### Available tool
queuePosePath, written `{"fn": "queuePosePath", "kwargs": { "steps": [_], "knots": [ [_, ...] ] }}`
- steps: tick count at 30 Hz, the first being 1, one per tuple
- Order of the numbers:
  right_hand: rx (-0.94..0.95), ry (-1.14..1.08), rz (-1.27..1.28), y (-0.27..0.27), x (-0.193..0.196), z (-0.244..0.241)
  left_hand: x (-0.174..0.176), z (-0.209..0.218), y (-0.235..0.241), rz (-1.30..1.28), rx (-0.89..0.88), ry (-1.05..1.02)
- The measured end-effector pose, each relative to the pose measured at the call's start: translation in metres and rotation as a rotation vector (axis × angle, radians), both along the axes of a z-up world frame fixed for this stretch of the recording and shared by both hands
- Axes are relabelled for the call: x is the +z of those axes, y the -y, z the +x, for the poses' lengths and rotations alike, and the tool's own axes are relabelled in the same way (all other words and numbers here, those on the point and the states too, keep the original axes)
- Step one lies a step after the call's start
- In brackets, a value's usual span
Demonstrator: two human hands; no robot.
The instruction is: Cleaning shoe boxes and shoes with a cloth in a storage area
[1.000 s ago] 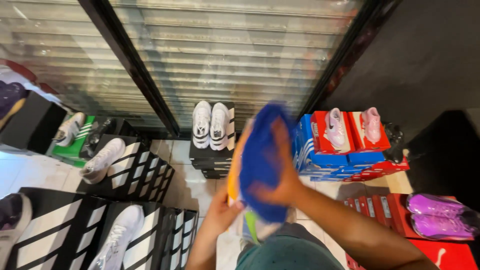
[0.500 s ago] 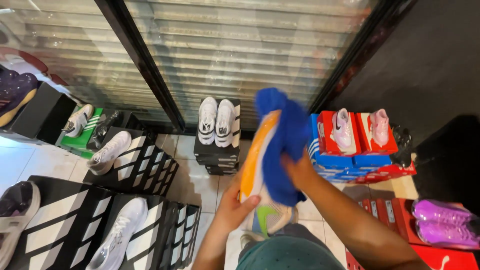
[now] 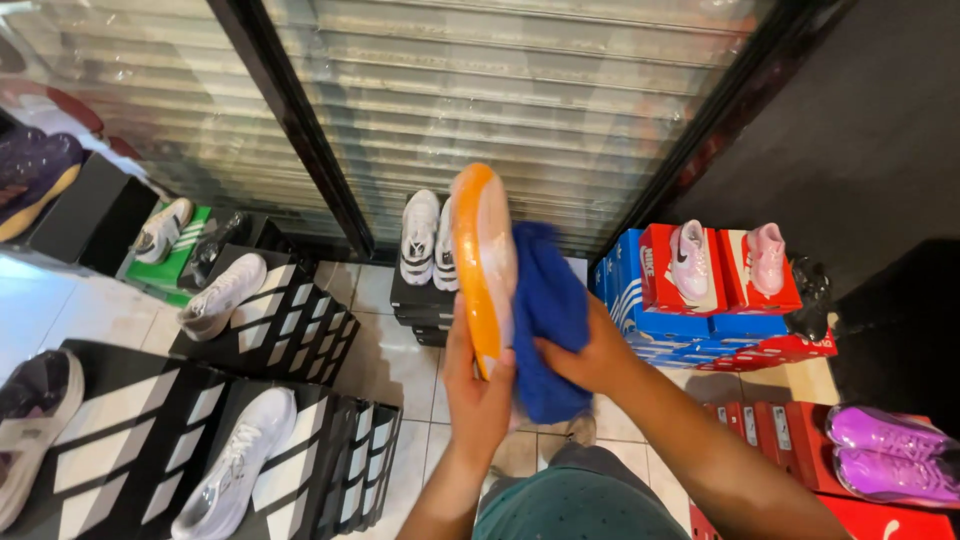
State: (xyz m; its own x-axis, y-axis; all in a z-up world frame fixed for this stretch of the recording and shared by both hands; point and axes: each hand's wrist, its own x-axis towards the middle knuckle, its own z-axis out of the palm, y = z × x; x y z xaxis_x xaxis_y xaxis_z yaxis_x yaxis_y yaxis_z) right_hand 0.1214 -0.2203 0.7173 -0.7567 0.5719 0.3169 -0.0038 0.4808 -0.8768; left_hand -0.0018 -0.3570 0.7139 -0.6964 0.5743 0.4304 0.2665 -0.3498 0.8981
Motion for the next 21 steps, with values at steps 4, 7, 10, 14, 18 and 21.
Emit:
{"fn": "queuePosePath", "kwargs": {
  "steps": [4, 7, 10, 14, 18, 21],
  "knots": [
    [-0.194, 0.05, 0.586, 0.045, 0.011, -0.006, 0.004, -0.016, -0.009, -0.018, 0.054, 0.071],
    [-0.193, -0.101, 0.875, 0.057, -0.066, 0.015, -0.013, -0.029, -0.015, -0.05, 0.182, 0.176],
    [-0.277, -0.375, 0.471, 0.062, -0.104, 0.008, -0.013, -0.025, -0.017, 0.0, 0.211, 0.403],
    [-0.366, -0.475, 0.047, 0.07, -0.113, 0.016, -0.002, -0.014, -0.032, 0.287, 0.116, 0.933],
    [-0.369, -0.377, -0.052, 0.078, -0.12, 0.033, 0.009, -0.021, -0.023, 0.162, 0.089, 0.996],
    [-0.354, -0.269, -0.165, 0.074, -0.12, 0.04, -0.004, -0.021, -0.021, 0.138, 0.031, 1.173]
  ]
}}
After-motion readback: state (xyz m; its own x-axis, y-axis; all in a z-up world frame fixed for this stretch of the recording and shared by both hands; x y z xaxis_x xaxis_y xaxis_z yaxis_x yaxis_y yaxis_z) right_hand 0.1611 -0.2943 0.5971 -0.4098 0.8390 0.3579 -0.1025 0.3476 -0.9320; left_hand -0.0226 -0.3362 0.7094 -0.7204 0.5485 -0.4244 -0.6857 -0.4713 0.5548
